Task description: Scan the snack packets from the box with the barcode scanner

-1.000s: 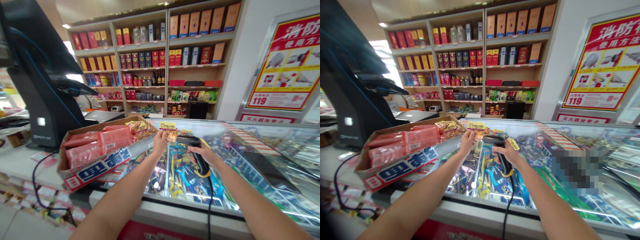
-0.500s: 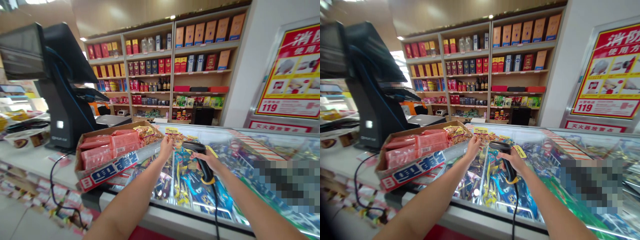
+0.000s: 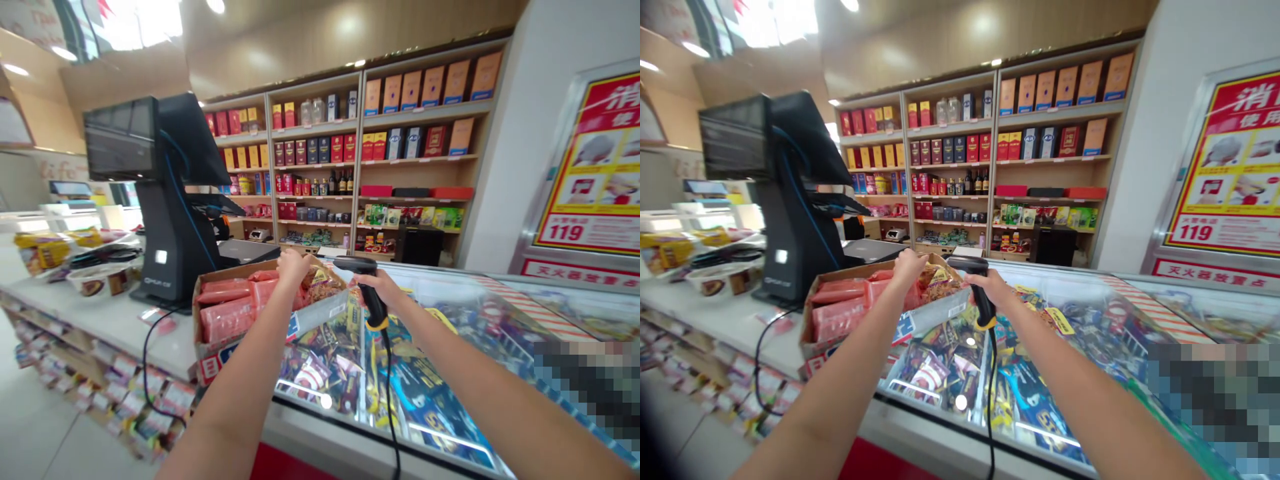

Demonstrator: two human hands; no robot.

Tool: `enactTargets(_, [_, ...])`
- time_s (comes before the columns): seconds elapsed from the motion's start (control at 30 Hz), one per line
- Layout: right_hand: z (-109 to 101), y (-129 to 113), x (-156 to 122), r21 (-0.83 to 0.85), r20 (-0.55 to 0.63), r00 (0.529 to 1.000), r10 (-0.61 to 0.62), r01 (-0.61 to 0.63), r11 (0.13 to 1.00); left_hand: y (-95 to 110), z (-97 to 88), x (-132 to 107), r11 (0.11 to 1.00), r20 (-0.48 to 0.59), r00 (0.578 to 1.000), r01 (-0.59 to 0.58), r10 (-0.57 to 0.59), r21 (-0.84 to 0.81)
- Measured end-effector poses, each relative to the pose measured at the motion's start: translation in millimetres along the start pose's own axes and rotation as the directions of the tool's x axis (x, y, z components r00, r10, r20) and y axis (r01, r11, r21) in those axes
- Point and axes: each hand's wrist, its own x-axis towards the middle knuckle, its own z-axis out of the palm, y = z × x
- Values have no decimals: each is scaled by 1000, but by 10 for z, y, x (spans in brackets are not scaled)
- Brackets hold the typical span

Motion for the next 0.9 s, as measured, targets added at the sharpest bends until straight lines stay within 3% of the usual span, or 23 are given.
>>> enactTargets(0.1, [15,42,-8,-7,-8,1000,-2,2,1000,-19,-46,-89,993,-76,996,-44,53,108])
enactTargets(0.17, [-61,83,-48,4,-54,999,4,-4,1000,43,-44,-193,985,-95,984,-139,148,98])
enactTargets(0.3, [-422,197,-196,74,-178,983,47,-35,997,258,142,-469,914,-60,913,-405,403,-22])
enactTargets(0.43, [-972,393,-418,213,-351,933,83,-7,977,449,662,-830,814,134,804,-566,580,-131])
enactTargets(0.5, [-1225,501,-527,218,-370,923,107,-26,976,533,989,-1011,783,266,737,-596,621,-178])
enactTargets(0.6, [-1465,607,-630,199,-457,888,45,53,979,714,1448,-1254,776,427,657,-594,621,-213])
enactTargets(0.73, [-1523,609,-658,188,-544,837,-62,193,963,1104,1915,-1517,796,539,625,-586,564,-152])
enactTargets(0.83, [-1484,563,-676,168,-537,839,-85,205,964,1379,2172,-1579,723,565,548,-678,617,-133])
enactTargets(0.9, [-1458,534,-700,150,-542,835,-94,206,967,1475,2305,-1489,693,605,512,-715,610,-94])
